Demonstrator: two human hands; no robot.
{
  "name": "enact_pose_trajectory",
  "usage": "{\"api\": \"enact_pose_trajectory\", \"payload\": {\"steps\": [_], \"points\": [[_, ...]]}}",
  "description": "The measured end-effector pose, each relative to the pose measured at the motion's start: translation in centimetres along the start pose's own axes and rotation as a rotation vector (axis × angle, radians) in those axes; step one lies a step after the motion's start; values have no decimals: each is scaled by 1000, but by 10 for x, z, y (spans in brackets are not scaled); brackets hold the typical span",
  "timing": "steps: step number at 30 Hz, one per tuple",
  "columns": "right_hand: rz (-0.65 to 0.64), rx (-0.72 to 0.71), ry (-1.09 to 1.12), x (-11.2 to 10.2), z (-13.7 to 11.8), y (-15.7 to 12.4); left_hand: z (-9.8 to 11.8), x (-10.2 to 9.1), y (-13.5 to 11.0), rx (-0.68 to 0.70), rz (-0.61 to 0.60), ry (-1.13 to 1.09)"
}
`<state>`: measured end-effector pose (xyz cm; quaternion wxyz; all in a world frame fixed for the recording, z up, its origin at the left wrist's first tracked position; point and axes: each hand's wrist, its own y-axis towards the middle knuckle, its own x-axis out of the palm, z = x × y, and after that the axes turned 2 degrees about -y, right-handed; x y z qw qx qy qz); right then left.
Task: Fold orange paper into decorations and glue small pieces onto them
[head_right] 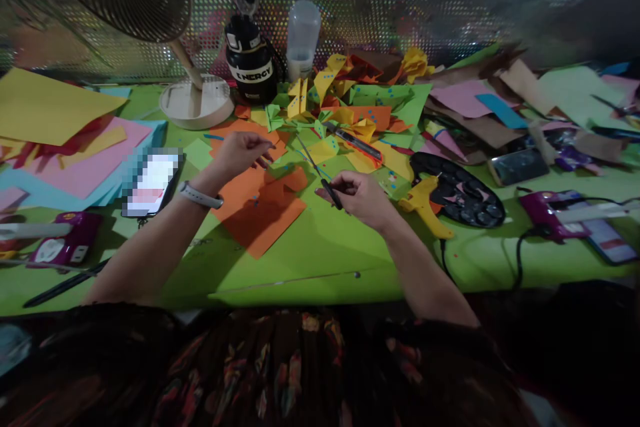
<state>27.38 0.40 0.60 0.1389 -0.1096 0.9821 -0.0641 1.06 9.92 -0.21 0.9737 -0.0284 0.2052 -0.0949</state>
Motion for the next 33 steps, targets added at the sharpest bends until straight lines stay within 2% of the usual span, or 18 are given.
{"api": "enact_pose_trajectory", "payload": {"steps": [4,7,9,13,17,19,20,23,25,28,33], "points": [[0,-11,3,0,1,-1,-15,9,24,99,-19,199],[-3,-15,36,1,1,-3,-25,5,31,322,-7,360],[-9,-20,50,1,1,-4,-27,-1,30,436,-8,366],[-34,-34,48,1,2,-5,-15,-9,13,402,-25,241],[-49,-64,31,3,3,-6,6,-3,-14,424,-284,94],[-63,-66,24,4,3,-5,13,4,-23,462,-345,52],[-67,-62,20,5,3,-5,14,8,-26,483,-356,38],[-68,-44,23,6,4,-6,16,10,-34,522,-286,8],[-63,-33,35,6,3,-6,15,0,-41,510,-284,11],[-50,-20,39,5,2,-7,7,-25,-56,472,-302,26],[14,-2,25,3,0,-6,-22,-60,-72,325,-256,93]]}}
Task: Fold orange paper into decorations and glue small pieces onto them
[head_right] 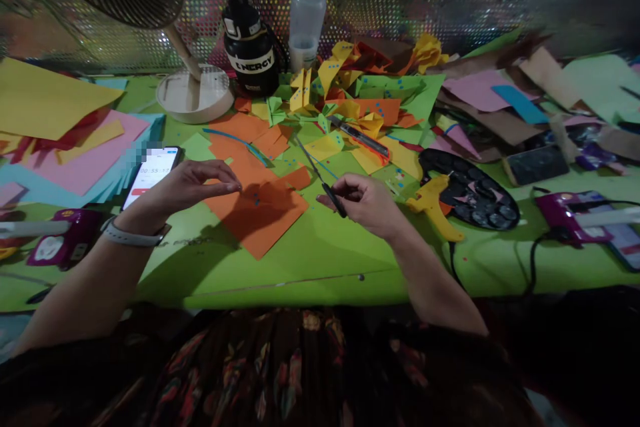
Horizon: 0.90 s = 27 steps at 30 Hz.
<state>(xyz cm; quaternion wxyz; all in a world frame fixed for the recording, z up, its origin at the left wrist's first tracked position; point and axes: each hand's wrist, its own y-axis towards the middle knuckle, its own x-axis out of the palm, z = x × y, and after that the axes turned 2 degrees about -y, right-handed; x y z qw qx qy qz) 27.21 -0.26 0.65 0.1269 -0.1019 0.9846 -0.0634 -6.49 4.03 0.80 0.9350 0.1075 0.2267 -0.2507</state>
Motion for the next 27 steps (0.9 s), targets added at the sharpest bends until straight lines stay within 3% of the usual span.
{"api": "enact_pose_trajectory", "payload": {"steps": [7,10,17,22,27], "points": [[1,46,28,1,4,4,-33,0,-8,-217,-75,78],[1,53,14,1,5,5,-33,1,-8,-276,-78,68],[14,40,-34,3,4,5,-20,-2,-11,-368,81,-252],[3,36,-33,1,4,5,-21,0,-12,-381,95,-298],[14,4,-157,-3,13,7,-27,5,-11,-307,101,-325]]}}
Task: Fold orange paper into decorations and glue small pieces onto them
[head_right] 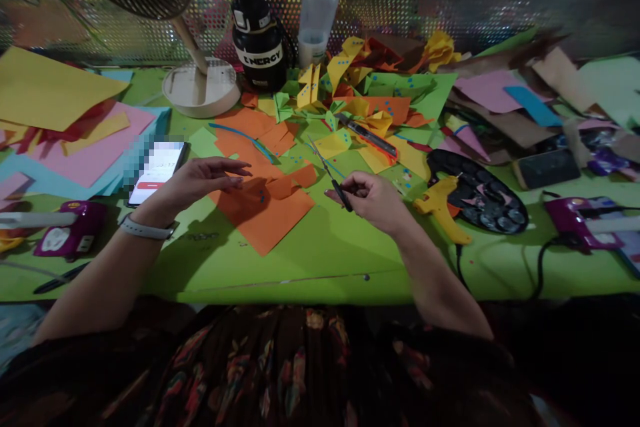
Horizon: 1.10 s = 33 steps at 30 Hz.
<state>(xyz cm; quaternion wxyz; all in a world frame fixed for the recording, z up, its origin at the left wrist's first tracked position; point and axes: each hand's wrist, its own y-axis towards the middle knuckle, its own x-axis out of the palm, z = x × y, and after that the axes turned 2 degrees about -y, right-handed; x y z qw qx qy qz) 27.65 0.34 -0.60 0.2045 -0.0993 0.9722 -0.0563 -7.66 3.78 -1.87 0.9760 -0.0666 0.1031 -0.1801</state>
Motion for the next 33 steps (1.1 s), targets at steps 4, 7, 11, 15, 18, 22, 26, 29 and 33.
{"api": "enact_pose_trajectory", "payload": {"steps": [4,7,11,15,18,22,26,29,33], "points": [[69,-37,-321,-3,10,5,-2,6,2,34,26,10],[106,-17,-639,-4,11,8,-3,11,2,55,36,14],[80,45,-903,-5,8,10,-9,14,2,104,30,29],[81,84,-1012,-5,10,12,-17,16,4,99,-6,-11],[86,96,-1035,-6,13,14,-19,17,5,78,-34,-67],[94,114,-1037,-8,13,15,-19,19,5,58,-41,-133],[88,137,-983,-10,17,17,-20,19,4,54,-11,-126],[87,129,-942,-12,21,19,-20,19,3,41,1,-73],[90,115,-947,-13,22,20,-19,21,0,-81,-12,-74]]}}
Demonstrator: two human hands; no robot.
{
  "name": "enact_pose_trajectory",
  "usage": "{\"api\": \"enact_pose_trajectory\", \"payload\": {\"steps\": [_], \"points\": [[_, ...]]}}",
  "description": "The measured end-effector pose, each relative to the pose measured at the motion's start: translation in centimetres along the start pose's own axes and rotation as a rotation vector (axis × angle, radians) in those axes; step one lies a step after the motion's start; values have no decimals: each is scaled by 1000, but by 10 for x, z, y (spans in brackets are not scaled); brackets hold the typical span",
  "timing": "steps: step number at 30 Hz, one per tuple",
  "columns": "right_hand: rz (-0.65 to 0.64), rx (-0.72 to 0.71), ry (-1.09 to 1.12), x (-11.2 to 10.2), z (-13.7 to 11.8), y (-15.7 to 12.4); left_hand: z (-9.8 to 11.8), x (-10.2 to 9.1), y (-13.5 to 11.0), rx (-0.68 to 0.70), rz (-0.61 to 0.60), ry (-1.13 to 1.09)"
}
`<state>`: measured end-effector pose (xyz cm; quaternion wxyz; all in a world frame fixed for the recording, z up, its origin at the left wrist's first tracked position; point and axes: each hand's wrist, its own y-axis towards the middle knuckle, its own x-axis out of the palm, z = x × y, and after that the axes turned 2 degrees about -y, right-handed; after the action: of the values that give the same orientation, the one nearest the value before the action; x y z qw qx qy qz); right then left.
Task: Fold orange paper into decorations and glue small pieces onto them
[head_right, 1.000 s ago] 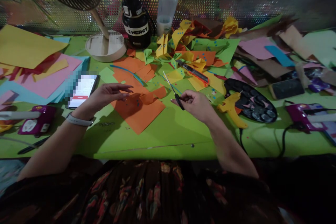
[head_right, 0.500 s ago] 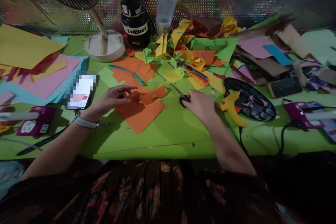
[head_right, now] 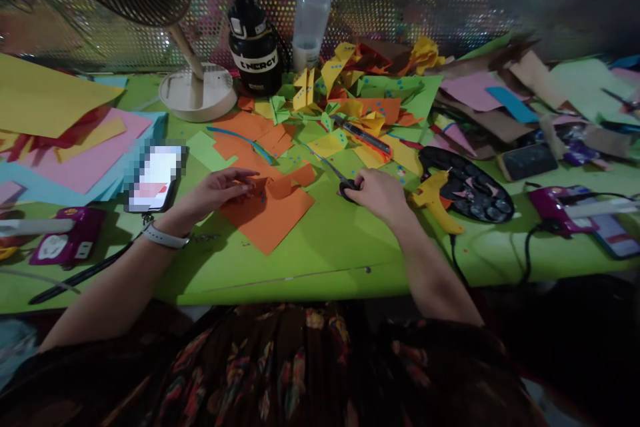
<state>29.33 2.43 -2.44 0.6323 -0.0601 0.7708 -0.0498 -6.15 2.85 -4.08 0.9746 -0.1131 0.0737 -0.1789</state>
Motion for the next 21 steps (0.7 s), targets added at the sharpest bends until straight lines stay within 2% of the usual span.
{"api": "enact_pose_trajectory", "payload": {"steps": [4,10,14,17,21], "points": [[-32,-16,4,-2,0,1,2,1,-2,-69,-5,-28],[-140,-50,126,-5,10,2,3,-4,0,-45,24,-85],[-114,-106,148,-16,9,-6,2,-7,2,-39,12,-162],[-80,-176,206,-25,-5,-14,2,-10,2,-40,24,-183],[-68,-352,301,-24,-41,-21,3,-11,2,-51,24,-176]]}}
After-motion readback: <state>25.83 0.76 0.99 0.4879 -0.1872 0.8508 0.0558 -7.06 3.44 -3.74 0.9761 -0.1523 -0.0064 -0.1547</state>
